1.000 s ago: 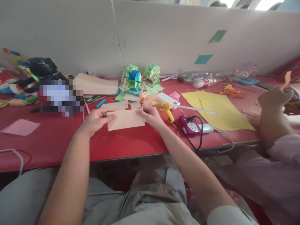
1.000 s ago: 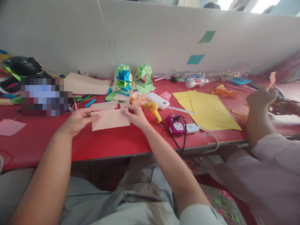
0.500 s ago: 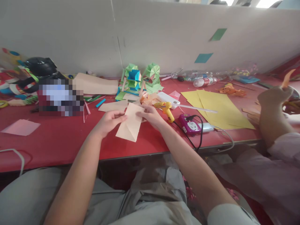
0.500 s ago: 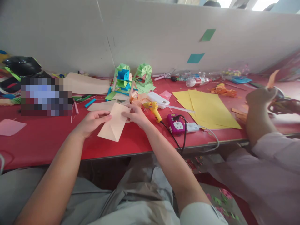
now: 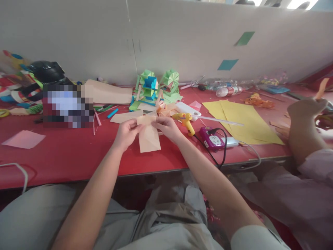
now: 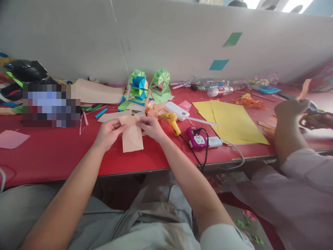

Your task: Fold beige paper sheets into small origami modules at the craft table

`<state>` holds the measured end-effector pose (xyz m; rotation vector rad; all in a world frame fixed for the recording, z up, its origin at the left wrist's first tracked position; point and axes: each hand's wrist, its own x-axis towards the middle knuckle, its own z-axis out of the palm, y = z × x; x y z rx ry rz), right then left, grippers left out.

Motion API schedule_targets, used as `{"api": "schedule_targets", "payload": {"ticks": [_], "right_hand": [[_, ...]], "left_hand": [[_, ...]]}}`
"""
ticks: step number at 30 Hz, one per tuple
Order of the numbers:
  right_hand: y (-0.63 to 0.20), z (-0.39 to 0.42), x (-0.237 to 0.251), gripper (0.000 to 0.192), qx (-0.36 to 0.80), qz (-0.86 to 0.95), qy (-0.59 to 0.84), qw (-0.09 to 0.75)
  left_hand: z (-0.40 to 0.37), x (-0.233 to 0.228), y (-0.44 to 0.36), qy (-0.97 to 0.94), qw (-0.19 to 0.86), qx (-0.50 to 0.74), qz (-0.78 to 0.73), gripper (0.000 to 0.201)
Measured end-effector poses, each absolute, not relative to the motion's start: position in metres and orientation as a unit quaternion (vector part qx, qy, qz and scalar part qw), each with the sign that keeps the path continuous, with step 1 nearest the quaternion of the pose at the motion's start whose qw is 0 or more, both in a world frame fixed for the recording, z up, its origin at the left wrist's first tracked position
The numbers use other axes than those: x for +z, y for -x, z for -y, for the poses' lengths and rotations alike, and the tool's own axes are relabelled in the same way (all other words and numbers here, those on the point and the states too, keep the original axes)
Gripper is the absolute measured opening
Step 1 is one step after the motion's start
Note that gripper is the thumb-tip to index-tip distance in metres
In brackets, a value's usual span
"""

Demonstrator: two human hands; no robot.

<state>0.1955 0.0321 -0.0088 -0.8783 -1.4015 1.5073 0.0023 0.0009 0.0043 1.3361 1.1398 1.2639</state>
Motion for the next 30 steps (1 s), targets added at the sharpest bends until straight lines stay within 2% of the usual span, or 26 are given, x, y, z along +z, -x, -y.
{"api": "schedule_targets", "payload": {"ticks": [5,10,15,20,23,25,27,30], "right_hand": [[-0.194,-0.033,-0.010,0.033,0.570,0.583,0.343,0.466],[-0.192,-0.032,-0.008,0.038,0.583,0.591,0.314,0.461],[-0.192,-0.035,-0.012,0.031,0.539,0.620,0.339,0.458],[-0.195,-0.036,-0.012,0.020,0.466,0.673,0.320,0.476],[-0.196,-0.036,-0.012,0.024,0.428,0.709,0.280,0.486],[-0.197,-0.038,-0.013,0.029,0.401,0.727,0.261,0.493],[-0.196,-0.039,-0.016,0.034,0.378,0.742,0.252,0.493],[-0.196,-0.039,-0.017,0.038,0.367,0.753,0.247,0.488]], "left_hand": [[-0.004,0.000,0.003,-0.531,0.453,0.537,-0.474,0.035],[-0.002,0.001,0.003,-0.526,0.465,0.542,-0.462,0.041],[-0.006,-0.004,0.005,-0.554,0.422,0.534,-0.480,0.037],[-0.004,0.001,0.006,-0.494,0.469,0.545,-0.489,0.032],[-0.001,0.008,0.006,-0.446,0.550,0.522,-0.476,0.029],[0.001,0.011,0.005,-0.425,0.593,0.510,-0.456,0.034],[0.001,0.010,0.005,-0.432,0.594,0.508,-0.450,0.039],[-0.001,0.004,0.005,-0.479,0.543,0.515,-0.459,0.040]]}}
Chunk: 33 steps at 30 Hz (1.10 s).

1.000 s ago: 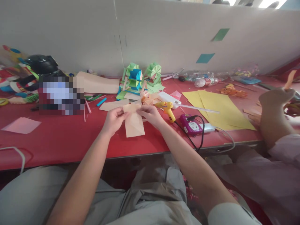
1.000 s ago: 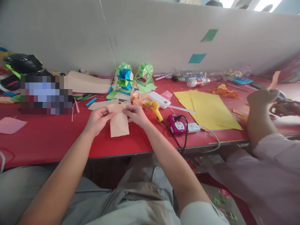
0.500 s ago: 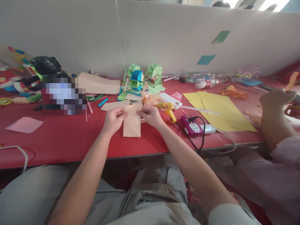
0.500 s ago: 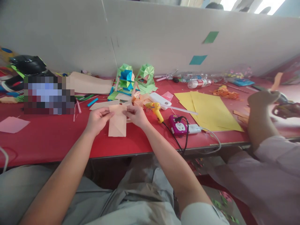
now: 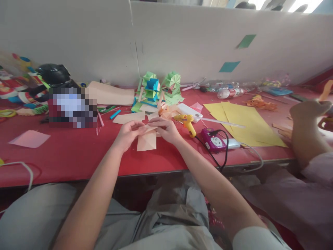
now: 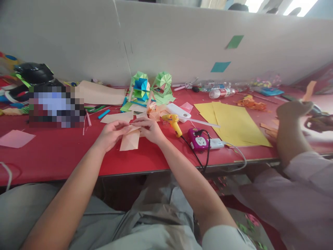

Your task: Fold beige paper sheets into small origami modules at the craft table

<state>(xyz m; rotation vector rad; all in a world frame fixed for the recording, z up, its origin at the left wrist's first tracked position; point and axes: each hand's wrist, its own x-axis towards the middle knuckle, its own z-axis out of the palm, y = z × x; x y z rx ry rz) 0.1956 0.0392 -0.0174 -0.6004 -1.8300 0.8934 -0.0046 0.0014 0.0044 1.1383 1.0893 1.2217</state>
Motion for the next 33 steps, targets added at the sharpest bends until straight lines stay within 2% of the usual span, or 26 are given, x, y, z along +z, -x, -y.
{"api": "schedule_targets", "payload": {"ticks": [2,5,8,11,21,28,33], "right_hand": [[-0.1954,-0.0381,-0.0157,0.035,0.391,0.740,0.252,0.486],[-0.1947,-0.0353,-0.0105,0.031,0.493,0.680,0.269,0.472],[-0.1925,-0.0323,-0.0077,0.036,0.567,0.624,0.296,0.450],[-0.1899,-0.0312,-0.0103,0.044,0.545,0.627,0.329,0.449],[-0.1903,-0.0345,-0.0157,0.041,0.564,0.612,0.327,0.448],[-0.1897,-0.0332,-0.0148,0.039,0.563,0.630,0.339,0.414],[-0.1897,-0.0323,-0.0121,0.041,0.571,0.610,0.342,0.430]], "left_hand": [[-0.0032,0.0010,0.0047,-0.489,0.518,0.530,-0.460,0.048],[-0.0042,-0.0006,0.0053,-0.475,0.504,0.549,-0.468,0.058],[-0.0031,0.0006,0.0054,-0.478,0.499,0.539,-0.482,0.060],[-0.0021,0.0019,0.0044,-0.477,0.509,0.527,-0.485,0.057],[-0.0022,-0.0011,0.0038,-0.468,0.504,0.533,-0.492,0.055],[-0.0001,0.0005,0.0035,-0.544,0.444,0.519,-0.488,0.049],[0.0015,0.0028,0.0006,-0.540,0.448,0.500,-0.508,0.056]]}}
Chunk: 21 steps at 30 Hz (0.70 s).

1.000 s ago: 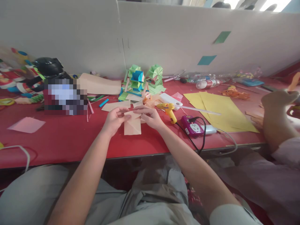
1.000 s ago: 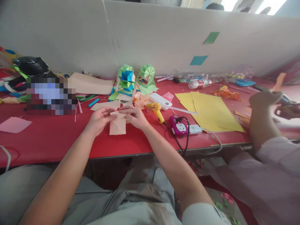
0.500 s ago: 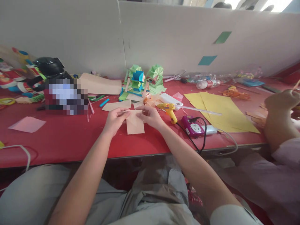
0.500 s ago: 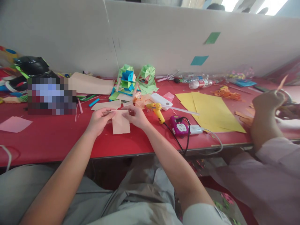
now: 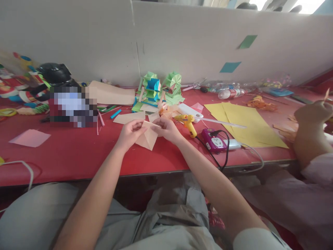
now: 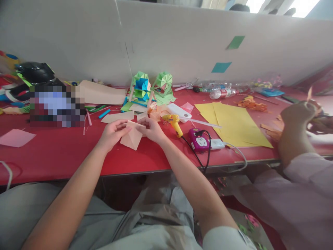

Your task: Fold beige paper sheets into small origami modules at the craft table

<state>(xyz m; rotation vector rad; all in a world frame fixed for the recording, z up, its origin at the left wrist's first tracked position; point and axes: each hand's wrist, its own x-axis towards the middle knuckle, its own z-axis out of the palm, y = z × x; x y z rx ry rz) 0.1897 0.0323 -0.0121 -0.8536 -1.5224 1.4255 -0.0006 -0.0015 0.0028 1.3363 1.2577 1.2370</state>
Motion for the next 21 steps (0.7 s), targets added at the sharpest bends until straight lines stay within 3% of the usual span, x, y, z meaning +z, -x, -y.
{"api": "schedule_targets", "payload": {"ticks": [11,16,21], "right_hand": [[-0.1877,-0.0340,-0.0155,0.042,0.560,0.633,0.335,0.416],[-0.1886,-0.0346,-0.0146,0.047,0.566,0.619,0.346,0.421],[-0.1882,-0.0346,-0.0141,0.046,0.550,0.625,0.354,0.426]], "left_hand": [[0.0034,0.0015,0.0028,-0.602,0.438,0.463,-0.482,0.042],[0.0038,-0.0005,0.0058,-0.598,0.503,0.436,-0.447,0.050],[0.0030,-0.0002,0.0038,-0.578,0.498,0.450,-0.465,0.051]]}}
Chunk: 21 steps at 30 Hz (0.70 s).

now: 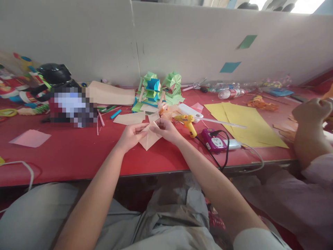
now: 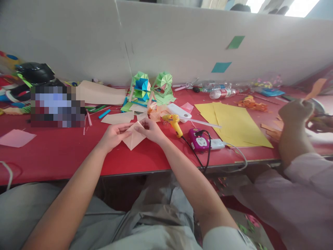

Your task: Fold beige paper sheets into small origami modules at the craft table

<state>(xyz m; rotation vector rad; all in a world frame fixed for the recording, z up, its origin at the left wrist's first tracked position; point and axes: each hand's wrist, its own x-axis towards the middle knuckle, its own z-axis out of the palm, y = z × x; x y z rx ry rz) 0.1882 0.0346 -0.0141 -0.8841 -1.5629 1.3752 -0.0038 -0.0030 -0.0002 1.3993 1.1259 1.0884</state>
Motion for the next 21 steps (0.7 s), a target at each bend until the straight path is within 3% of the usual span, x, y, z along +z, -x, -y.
{"api": "schedule_targets", "payload": {"ticks": [21], "right_hand": [[-0.1873,-0.0340,-0.0144,0.046,0.562,0.622,0.352,0.417]], "left_hand": [[0.0057,0.0042,0.0010,-0.589,0.428,0.464,-0.505,0.040]]}}
